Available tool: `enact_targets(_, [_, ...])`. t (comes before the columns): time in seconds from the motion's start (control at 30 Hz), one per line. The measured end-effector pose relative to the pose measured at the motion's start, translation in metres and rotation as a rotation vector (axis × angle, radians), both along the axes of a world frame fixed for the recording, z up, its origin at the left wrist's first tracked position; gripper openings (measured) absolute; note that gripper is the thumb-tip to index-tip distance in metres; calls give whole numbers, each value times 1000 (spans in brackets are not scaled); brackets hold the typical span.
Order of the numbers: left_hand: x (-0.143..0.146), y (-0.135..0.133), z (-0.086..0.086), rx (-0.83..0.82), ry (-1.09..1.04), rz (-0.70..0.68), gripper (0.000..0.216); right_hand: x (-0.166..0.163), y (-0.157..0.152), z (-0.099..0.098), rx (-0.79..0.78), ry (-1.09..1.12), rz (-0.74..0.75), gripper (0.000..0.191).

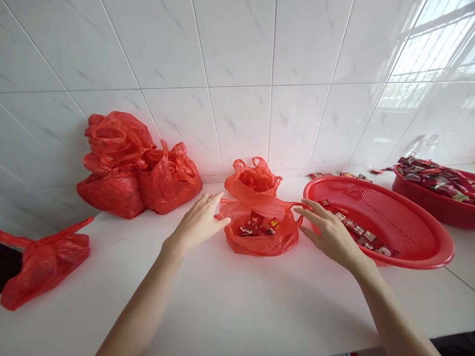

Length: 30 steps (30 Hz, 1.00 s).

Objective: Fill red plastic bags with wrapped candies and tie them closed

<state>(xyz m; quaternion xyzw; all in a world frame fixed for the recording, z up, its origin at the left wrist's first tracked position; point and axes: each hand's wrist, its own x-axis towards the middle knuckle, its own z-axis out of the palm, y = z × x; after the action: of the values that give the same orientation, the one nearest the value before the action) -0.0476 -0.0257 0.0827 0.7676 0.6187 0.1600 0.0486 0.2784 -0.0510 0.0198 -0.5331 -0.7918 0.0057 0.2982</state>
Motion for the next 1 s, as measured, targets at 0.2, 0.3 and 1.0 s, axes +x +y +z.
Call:
enact_targets(0.2, [-15,12,2,-112,-171,-10,48,3,7,30,-180,202,86,29])
enact_targets(0.3, [-12,15,8,-39,-459,-72,39,-2,17,45,-195,285,126,18])
enact_targets(1.0, [82,2,46,322,-1014,-436,33,-86,41,115,-111,992,505,21])
